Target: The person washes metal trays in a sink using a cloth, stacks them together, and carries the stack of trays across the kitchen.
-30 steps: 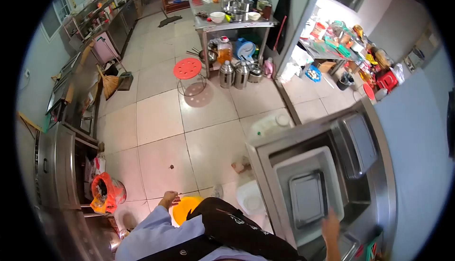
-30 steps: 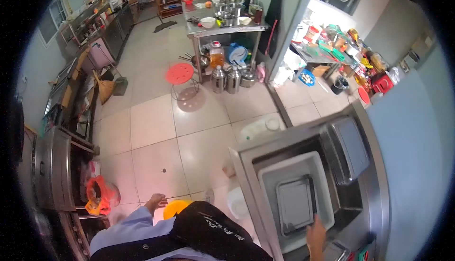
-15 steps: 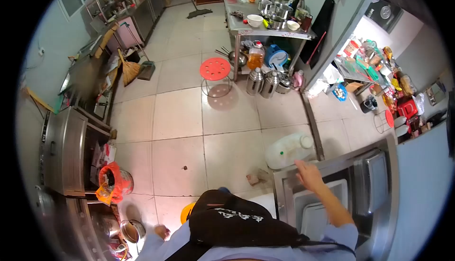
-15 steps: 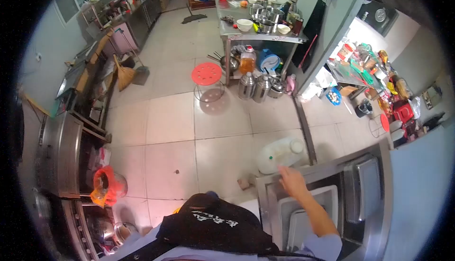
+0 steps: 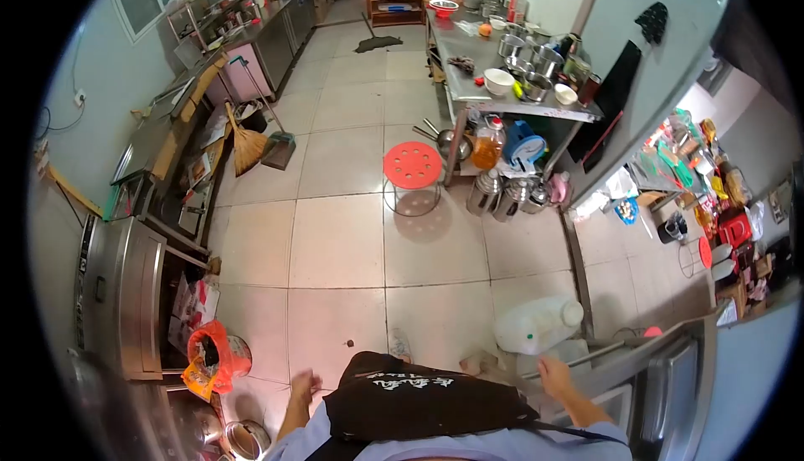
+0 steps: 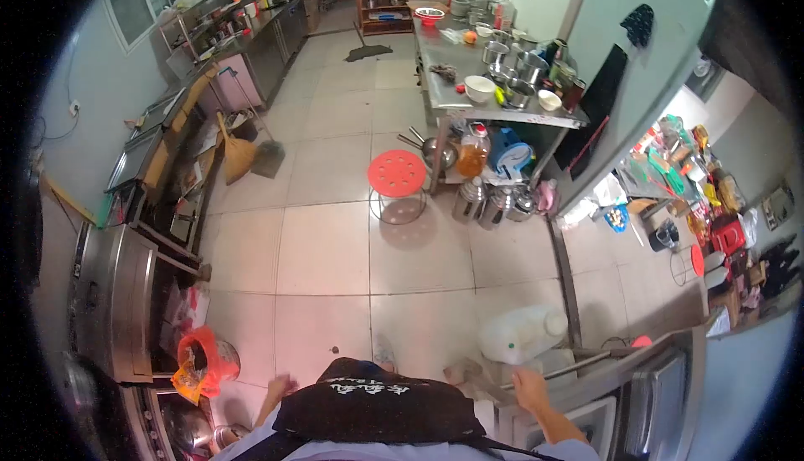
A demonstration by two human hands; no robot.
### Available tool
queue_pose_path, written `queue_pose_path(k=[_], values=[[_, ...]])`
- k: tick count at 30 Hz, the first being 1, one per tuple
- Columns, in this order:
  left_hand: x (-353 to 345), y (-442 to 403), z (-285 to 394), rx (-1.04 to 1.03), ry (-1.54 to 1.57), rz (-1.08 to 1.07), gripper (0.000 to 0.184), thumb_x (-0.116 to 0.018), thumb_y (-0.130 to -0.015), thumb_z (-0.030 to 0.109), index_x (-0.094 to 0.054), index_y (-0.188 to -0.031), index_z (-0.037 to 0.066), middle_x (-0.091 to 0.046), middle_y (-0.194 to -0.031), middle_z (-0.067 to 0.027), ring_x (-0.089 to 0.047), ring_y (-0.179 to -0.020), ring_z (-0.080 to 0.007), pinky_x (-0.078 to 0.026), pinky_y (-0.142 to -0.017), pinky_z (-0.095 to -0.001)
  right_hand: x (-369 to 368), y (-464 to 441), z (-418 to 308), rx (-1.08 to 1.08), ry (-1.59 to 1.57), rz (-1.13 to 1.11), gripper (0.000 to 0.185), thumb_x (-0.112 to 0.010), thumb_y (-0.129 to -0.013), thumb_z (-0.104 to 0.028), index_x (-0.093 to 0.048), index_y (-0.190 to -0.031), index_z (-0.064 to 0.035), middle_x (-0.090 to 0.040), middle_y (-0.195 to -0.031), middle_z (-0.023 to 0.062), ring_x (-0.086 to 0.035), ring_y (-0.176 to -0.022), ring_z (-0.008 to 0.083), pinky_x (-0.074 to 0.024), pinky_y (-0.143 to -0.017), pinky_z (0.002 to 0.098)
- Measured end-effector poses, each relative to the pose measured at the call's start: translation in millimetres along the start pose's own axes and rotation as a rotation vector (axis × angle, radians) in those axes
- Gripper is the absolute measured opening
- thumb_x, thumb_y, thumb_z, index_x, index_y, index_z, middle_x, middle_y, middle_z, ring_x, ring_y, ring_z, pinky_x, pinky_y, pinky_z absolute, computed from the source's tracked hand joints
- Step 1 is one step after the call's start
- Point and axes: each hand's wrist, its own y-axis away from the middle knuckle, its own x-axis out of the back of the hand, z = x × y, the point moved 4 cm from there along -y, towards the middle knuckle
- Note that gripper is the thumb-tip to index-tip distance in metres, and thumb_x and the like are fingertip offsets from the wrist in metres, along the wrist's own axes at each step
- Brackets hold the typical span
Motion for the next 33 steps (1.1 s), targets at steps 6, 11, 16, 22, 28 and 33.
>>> queue_pose_path(k=[6, 11, 16, 22, 28, 33], values=[[-119.7, -34.8, 301.8, -0.523, -0.133, -0.054, 0.024, -0.055, -0.087, 0.016, -0.058, -0.105, 0.0, -0.064, -0.079, -0.0082, -0.057, -0.061, -0.0115, -0.047, -0.057, -0.0237, -0.2, -11.3, -12.3, -0.181, 0.161, -0.133, 0.028, -0.049, -0.088, -0.03, -0.063, -0.086, -0.0063, -0.062, -0.083, 0.021, -0.059, -0.082, 0.0411, -0.0449, -0.074, 0.0505], [-278.9, 30.5, 466.2, -0.613, -0.286, -0.722, 0.037, -0.058, -0.084, 0.012, -0.054, -0.119, 0.001, -0.066, -0.083, -0.0099, -0.063, -0.075, -0.0138, -0.047, -0.072, -0.0287, 6.3, -132.4, -40.6, -0.264, 0.12, -0.169, 0.027, -0.049, -0.088, -0.03, -0.063, -0.088, -0.0065, -0.063, -0.085, 0.0208, -0.059, -0.083, 0.041, -0.0449, -0.075, 0.0504], [-377.0, 144.6, 617.3, -1.146, -0.672, -1.187, 0.04, -0.056, -0.087, 0.024, -0.053, -0.121, 0.003, -0.063, -0.101, -0.0132, -0.06, -0.092, -0.0209, -0.047, -0.078, -0.0345, 6.6, -311.4, -80.7, -0.085, 0.135, -0.245, 0.027, -0.05, -0.088, -0.031, -0.062, -0.09, -0.0068, -0.063, -0.087, 0.0207, -0.059, -0.085, 0.0408, -0.045, -0.075, 0.0502], [-457.2, 238.5, 716.6, -1.333, -0.911, -1.653, 0.035, -0.052, -0.088, 0.022, -0.054, -0.117, 0.002, -0.063, -0.084, -0.0141, -0.062, -0.079, -0.0257, -0.048, -0.071, -0.0349, 32.8, -558.1, -151.0, 0.204, 0.173, -0.324, 0.028, -0.05, -0.087, -0.032, -0.062, -0.092, -0.007, -0.063, -0.089, 0.0205, -0.059, -0.086, 0.0406, -0.0451, -0.076, 0.0501], [-505.0, 176.9, 779.7, -1.074, -0.745, -1.679, 0.036, -0.051, -0.089, 0.023, -0.055, -0.115, -0.001, -0.062, -0.076, -0.0115, -0.059, -0.068, -0.0195, -0.048, -0.064, -0.0324, 53.0, -778.2, -256.8, 0.451, 0.238, -0.401, 0.029, -0.051, -0.087, -0.033, -0.062, -0.095, -0.0073, -0.063, -0.092, 0.0204, -0.059, -0.087, 0.0404, -0.0452, -0.077, 0.0499], [-515.0, 105.7, 880.3, -0.712, -0.658, -1.682, 0.03, -0.055, -0.087, 0.024, -0.059, -0.101, -0.003, -0.059, -0.072, -0.0056, -0.056, -0.065, -0.0122, -0.046, -0.059, -0.027, 65.7, -927.8, -360.7, 0.504, 0.327, -0.528, 0.036, -0.052, -0.087, -0.034, -0.058, -0.113, -0.0113, -0.062, -0.109, 0.017, -0.059, -0.099, 0.036, -0.0462, -0.082, 0.0459]])
